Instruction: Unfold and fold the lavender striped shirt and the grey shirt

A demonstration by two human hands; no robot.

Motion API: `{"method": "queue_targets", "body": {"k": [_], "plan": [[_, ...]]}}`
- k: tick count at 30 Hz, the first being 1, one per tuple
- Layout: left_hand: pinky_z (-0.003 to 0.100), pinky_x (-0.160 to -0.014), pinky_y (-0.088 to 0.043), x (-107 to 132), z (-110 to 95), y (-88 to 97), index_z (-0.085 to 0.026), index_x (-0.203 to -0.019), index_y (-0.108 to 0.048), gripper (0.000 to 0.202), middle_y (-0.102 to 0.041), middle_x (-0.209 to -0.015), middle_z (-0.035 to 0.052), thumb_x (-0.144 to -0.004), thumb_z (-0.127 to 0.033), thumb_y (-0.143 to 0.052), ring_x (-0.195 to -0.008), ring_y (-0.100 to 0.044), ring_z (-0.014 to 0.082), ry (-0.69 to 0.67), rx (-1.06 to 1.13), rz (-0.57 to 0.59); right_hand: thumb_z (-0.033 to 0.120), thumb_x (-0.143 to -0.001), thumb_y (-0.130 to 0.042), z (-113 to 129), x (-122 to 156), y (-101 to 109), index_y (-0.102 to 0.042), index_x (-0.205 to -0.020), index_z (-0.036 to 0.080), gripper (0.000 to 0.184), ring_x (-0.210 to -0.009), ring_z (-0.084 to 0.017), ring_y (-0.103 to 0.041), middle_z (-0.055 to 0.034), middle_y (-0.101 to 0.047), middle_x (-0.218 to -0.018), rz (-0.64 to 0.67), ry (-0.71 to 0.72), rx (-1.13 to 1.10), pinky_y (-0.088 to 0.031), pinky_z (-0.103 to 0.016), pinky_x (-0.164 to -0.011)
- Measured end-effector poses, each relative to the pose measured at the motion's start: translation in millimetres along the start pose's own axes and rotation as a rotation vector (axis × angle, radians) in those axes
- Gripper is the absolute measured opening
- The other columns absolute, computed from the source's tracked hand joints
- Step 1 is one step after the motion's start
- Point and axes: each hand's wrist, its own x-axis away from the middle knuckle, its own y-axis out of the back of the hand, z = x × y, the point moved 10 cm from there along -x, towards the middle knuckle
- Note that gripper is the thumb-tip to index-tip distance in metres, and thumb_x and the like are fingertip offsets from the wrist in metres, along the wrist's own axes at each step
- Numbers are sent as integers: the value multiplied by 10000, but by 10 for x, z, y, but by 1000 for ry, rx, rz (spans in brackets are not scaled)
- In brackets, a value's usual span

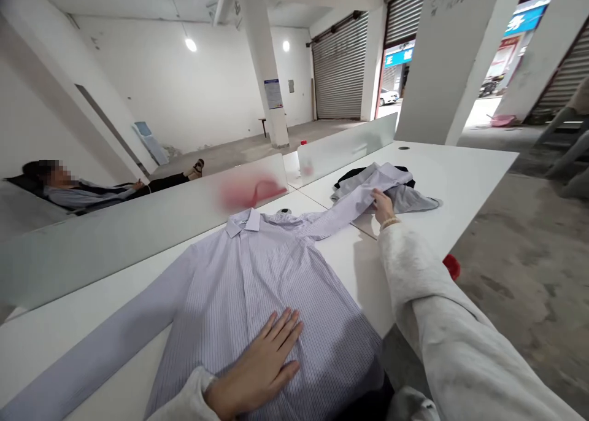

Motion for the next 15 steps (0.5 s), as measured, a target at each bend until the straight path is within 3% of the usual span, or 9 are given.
{"method": "queue_targets", "body": {"k": [4, 6, 8, 10, 12, 13, 15], "plan": [[448, -1175, -99, 11, 171, 39, -240, -1431, -321, 534, -253, -1526, 34, -955, -479, -272, -1421, -152, 192, 122, 425, 16, 194, -815, -469, 521, -74, -344, -525, -1247, 164, 437, -1012, -134, -568, -95, -555, -1256, 2, 67, -168, -477, -284, -849], [421, -1173, -133, 28, 347, 71, -239, -1390, -403, 525, -336, -1495, 46, -944, -497, -304, -1398, -239, 189, 231, 736, -70, 184, -823, -485, 947, 44, -540, -523, -1265, 180, 444, -1106, -119, -525, -63, -528, -1315, 52, 141, -222, -421, -273, -948], [409, -1157, -199, 51, 537, 101, -217, -1348, -460, 530, -403, -1456, 78, -934, -516, -318, -1359, -331, 203, 306, 1095, -211, 212, -820, -538, 1478, 390, -769, -581, -1213, 222, 395, -1139, -127, -512, -14, -564, -1282, 169, 276, -237, -397, -273, -985], [425, -1122, -280, 76, 718, 142, -182, -1347, -451, 585, -425, -1435, 120, -929, -549, -273, -1312, -409, 229, 325, 1410, -361, 293, -870, -519, 2134, 1132, -1132, -581, -1230, 246, 368, -1177, -179, -492, -19, -561, -1285, 481, 615, -153, -385, -351, -1010], [454, -1069, -359, 126, 911, 213, -158, -1386, -385, 683, -413, -1436, 152, -915, -601, -163, -1268, -464, 254, 336, 1558, -497, 362, -907, -478, 2460, 2165, -1492, -602, -1212, 281, 338, -1178, -205, -496, -19, -587, -1247, 874, 928, 36, -379, -394, -1018], [465, -1036, -394, 178, 1027, 265, -162, -1403, -357, 719, -417, -1433, 155, -907, -610, -91, -1248, -486, 258, 365, 1528, -566, 376, -904, -489, 2470, 2726, -1610, -606, -1209, 293, 336, -1182, -210, -496, -26, -598, -1229, 1089, 1094, 134, -368, -399, -1028], [460, -962, -457, 356, 1277, 407, -208, -1410, -347, 715, -491, -1382, 121, -908, -562, 18, -1205, -528, 248, 507, 1188, -669, 379, -891, -524, 2238, 3644, -1653, -609, -1202, 302, 332, -1231, -217, -467, -44, -594, -1244, 1456, 1377, 269, -346, -406, -1046]]}}
